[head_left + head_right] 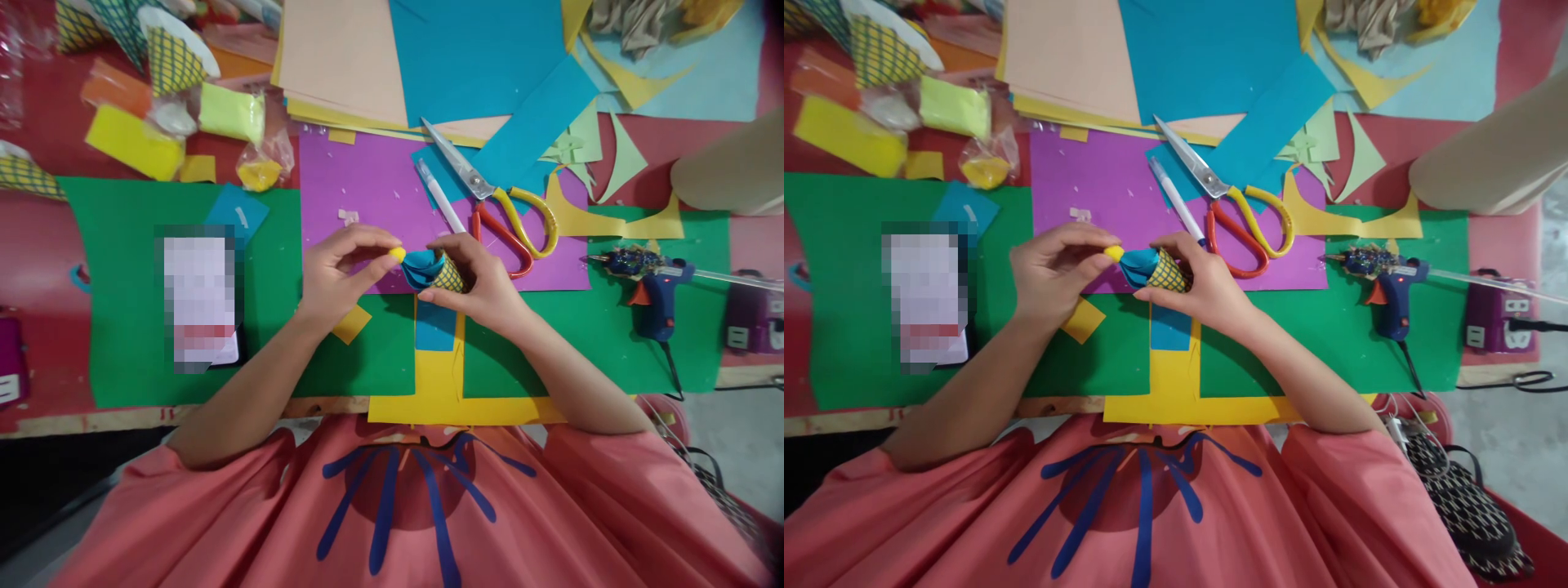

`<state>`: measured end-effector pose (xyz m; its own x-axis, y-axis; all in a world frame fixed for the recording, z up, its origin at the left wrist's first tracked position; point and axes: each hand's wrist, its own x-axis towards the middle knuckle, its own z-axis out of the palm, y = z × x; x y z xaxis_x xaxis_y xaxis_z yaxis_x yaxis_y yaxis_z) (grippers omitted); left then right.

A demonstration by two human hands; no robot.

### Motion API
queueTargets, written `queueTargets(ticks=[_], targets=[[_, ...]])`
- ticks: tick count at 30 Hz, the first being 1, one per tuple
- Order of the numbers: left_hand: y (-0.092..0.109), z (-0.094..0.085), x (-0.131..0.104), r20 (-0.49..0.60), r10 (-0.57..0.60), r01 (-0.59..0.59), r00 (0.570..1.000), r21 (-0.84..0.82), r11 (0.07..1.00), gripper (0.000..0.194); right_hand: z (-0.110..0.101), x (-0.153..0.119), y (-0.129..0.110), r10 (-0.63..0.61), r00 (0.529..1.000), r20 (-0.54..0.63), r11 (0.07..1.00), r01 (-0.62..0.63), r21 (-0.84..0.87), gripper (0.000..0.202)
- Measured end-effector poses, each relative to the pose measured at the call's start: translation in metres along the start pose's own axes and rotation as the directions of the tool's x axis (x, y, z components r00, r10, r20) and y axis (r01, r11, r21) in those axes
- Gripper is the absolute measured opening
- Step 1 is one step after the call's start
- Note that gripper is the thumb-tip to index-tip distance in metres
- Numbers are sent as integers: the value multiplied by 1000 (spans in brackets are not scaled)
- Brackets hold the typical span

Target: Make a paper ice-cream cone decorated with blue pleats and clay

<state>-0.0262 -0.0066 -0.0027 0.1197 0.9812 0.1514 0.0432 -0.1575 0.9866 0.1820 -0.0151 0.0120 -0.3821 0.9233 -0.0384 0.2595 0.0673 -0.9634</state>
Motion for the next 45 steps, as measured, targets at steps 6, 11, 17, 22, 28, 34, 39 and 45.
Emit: queueTargets(ticks=[6,11,17,22,28,34,39,45], targets=[[-9,0,-9,74,63,-55,995,-108,993,49,1,0,0,-35,998,-55,998,32,-56,67],[-5,1,-15,199,-2,15,980,-61,998,65,0,1,0,-83,994,-75,986,71,-148,63],[-6,5,-11,60,41,-35,997,-105,994,46,1,-3,2,-171,984,-40,950,154,-271,66],[2,7,-8,1,-60,60,998,-55,997,32,1,-6,4,-249,967,46,876,245,-415,56],[6,9,-10,-14,-122,122,992,-9,992,29,1,-7,6,-298,952,76,828,297,-476,53],[5,11,-10,-68,-20,18,997,-34,999,27,1,-7,5,-330,941,74,817,324,-477,53],[4,12,-10,-81,22,-25,996,-42,999,17,1,-7,6,-323,944,69,819,315,-479,55],[2,9,-9,-45,107,-109,993,-59,992,17,0,-7,6,-342,936,87,793,337,-507,54]])
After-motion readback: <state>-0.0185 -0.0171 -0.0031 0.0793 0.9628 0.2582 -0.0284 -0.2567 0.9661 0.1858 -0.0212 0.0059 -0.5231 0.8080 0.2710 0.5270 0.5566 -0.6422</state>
